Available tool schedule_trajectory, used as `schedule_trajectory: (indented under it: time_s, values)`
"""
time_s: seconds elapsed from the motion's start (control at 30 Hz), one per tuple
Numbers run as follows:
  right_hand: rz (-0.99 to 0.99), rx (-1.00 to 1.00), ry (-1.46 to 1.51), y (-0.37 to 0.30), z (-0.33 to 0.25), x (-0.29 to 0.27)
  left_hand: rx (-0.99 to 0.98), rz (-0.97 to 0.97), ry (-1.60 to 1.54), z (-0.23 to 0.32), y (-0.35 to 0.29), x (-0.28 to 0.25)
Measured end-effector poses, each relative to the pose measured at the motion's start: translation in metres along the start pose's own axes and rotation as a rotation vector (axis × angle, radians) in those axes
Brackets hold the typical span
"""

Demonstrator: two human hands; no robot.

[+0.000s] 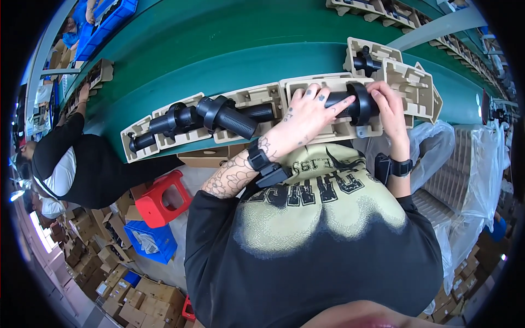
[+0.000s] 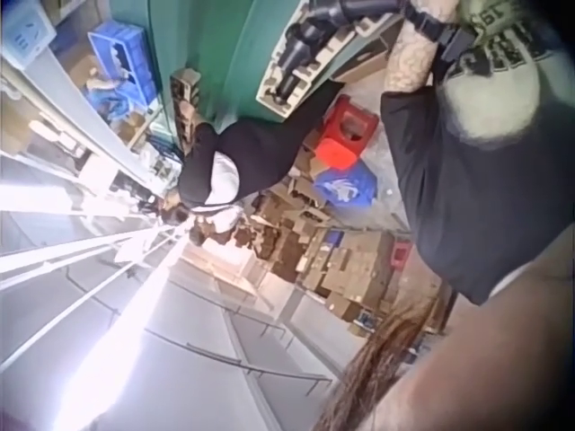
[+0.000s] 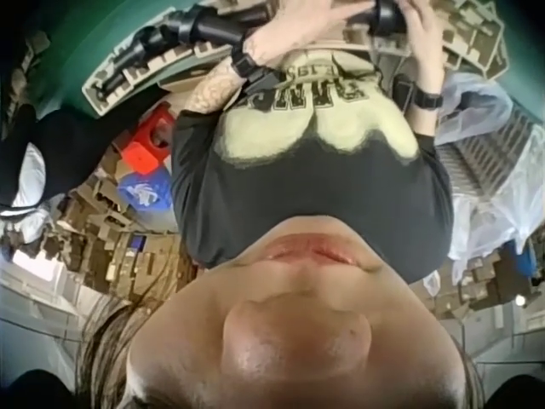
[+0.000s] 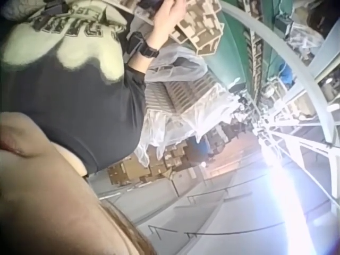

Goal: The person picks up a tray from a stack, places it on the table, and inserts a black device into it. They then repeat this process by stacking another tray on top and placing another device inside.

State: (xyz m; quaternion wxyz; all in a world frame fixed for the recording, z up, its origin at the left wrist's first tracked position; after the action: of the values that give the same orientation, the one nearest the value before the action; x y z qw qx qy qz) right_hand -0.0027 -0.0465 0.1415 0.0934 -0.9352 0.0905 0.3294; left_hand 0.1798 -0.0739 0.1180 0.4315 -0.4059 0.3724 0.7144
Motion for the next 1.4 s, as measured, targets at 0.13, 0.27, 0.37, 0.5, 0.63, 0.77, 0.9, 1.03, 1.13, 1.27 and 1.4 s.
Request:
schedule_trajectory:
  time_s: [0.13,0.27,0.37,0.5,0.63,0.77,0.9,1.03,1.13,1.27,1.4]
  values:
    - [-0.013,0.024,-0.118,-0.004,0.008,0.016,-0.037,0.132,0.080,-0.006,-0.013,0.007]
    - [-0.023,-0.125,-0.428,-0.020,0.008,0.042,0.063,0.234,0.042,-0.013,-0.043,-0.004]
    - [0.006,-0.096,-0.490,-0.032,0.006,0.040,-0.375,0.544,-0.108,-0.062,-0.106,-0.050]
    - [0.043,-0.191,-0.286,-0.024,-0.014,0.027,-0.930,0.530,0.215,-0.104,-0.220,-0.046]
    - [0.058,-0.243,-0.153,-0.022,-0.044,0.010,-0.867,0.592,0.158,-0.113,-0.219,-0.043]
    - [-0.147,-0.205,0.067,-0.010,-0.063,-0.003,-0.759,0.976,0.074,-0.088,-0.208,-0.084]
    - [-0.634,-0.108,0.803,-0.008,-0.079,0.028,-0.606,1.452,-0.491,-0.047,-0.167,-0.107]
    - [-0.618,-0.071,0.979,-0.011,-0.073,0.046,-0.403,0.846,-1.253,-0.007,-0.052,-0.066]
    - [-0.645,-0.267,0.904,-0.017,-0.071,0.030,-0.321,0.739,-1.231,-0.005,-0.031,0.001]
    - [-0.362,-0.074,1.011,-0.012,-0.024,-0.013,-0.240,0.208,-0.740,0.016,0.018,0.012]
    - [-0.224,-0.056,1.103,-0.010,0.009,-0.068,-0.382,0.100,-1.322,0.013,0.046,0.010]
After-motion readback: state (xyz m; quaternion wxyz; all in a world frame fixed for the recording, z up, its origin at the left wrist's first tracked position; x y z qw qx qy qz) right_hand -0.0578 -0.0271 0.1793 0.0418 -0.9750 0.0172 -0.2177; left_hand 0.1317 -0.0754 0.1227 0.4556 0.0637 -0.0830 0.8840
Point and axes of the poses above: each hand's wrist, its own y-axis towards the middle knuckle, its own x-axis out of the palm, z = x × y, the point moved 6 cm from there along y, towards the middle knuckle, and after that the axes turned 13 degrees about x, right-handed, at the moved point
